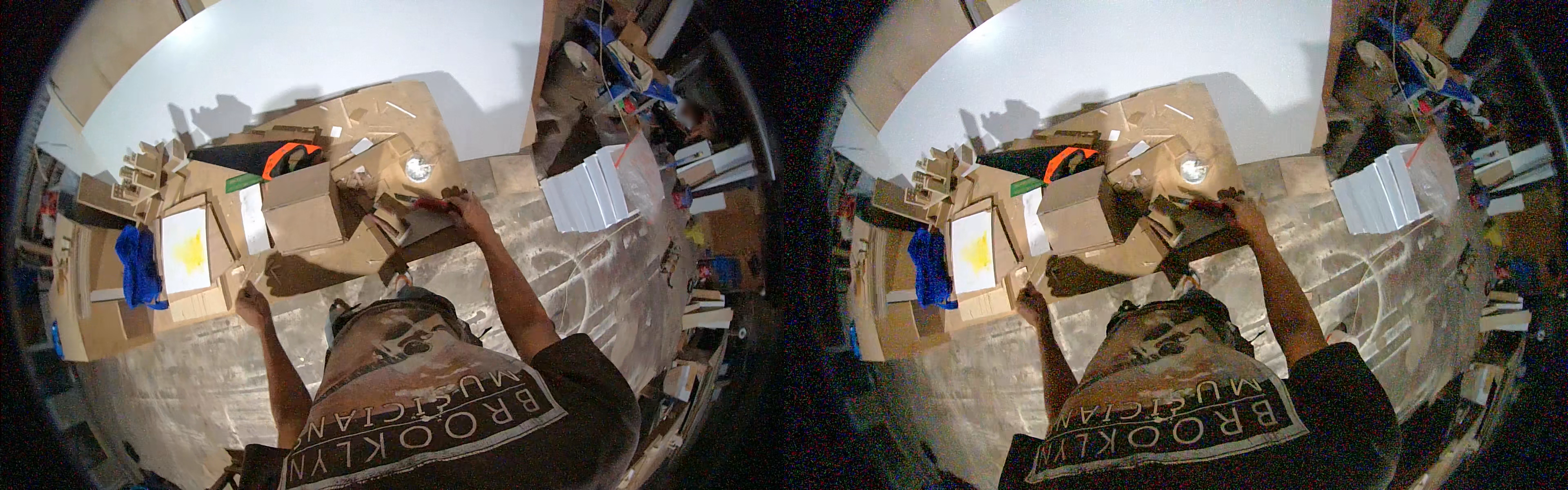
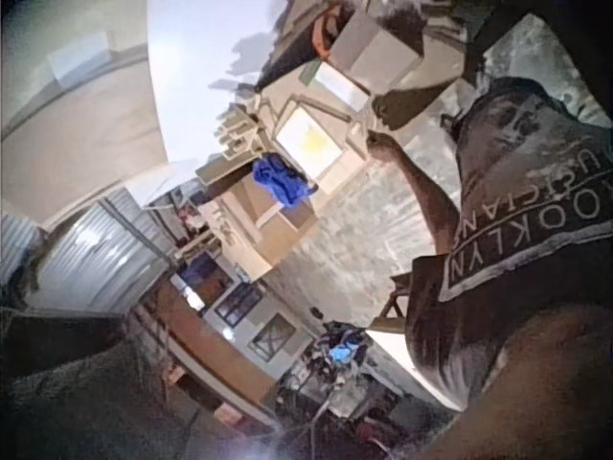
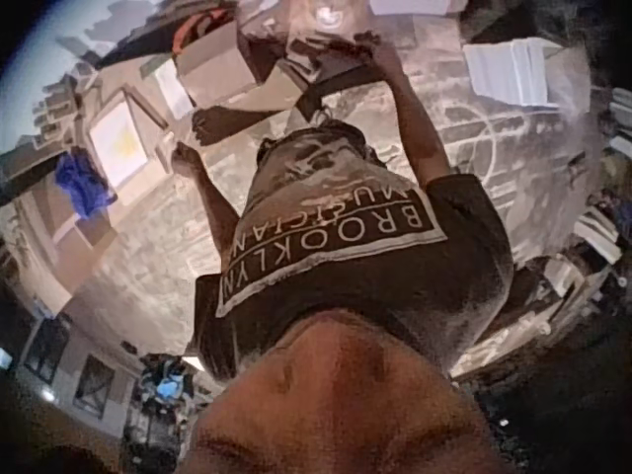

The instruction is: The person assembles a small wooden house model by applying adhesive to small components and pressing them together on a workbench.

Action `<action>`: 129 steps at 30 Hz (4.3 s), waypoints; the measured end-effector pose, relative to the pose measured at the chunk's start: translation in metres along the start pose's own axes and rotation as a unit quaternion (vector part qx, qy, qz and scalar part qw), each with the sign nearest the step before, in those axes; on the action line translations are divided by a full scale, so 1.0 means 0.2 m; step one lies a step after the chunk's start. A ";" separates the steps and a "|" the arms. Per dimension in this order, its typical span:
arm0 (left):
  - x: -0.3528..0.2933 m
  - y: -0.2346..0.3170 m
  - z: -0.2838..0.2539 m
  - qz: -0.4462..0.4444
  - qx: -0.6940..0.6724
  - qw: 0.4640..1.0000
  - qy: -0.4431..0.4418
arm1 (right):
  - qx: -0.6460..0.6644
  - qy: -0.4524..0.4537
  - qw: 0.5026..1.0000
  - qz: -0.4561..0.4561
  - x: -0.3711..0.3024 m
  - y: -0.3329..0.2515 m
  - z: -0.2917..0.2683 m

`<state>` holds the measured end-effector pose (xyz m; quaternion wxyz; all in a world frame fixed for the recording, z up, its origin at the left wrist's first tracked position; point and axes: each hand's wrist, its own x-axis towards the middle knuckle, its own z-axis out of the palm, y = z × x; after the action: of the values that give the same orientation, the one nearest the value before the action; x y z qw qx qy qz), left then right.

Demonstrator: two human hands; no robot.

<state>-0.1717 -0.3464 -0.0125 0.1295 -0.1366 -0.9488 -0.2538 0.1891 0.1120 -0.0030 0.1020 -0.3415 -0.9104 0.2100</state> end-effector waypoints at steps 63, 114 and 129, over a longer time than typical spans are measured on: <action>-0.02 0.34 -0.13 -0.257 -0.578 0.655 -0.413 | 0.530 0.046 0.815 0.230 -0.22 -1.39 0.47; -0.37 0.00 -0.31 -0.158 -0.455 0.630 -0.609 | 0.585 0.003 0.726 0.362 -0.97 -1.42 0.53; -0.49 0.24 -0.26 -0.078 -0.413 0.846 -0.327 | 0.592 -0.074 0.778 0.198 -0.63 -1.03 0.71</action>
<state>-0.0554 -0.3522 0.0219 -0.2768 -0.1776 -0.7513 -0.5721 0.1170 -0.1572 -0.0415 0.1726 -0.3700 -0.5235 0.7478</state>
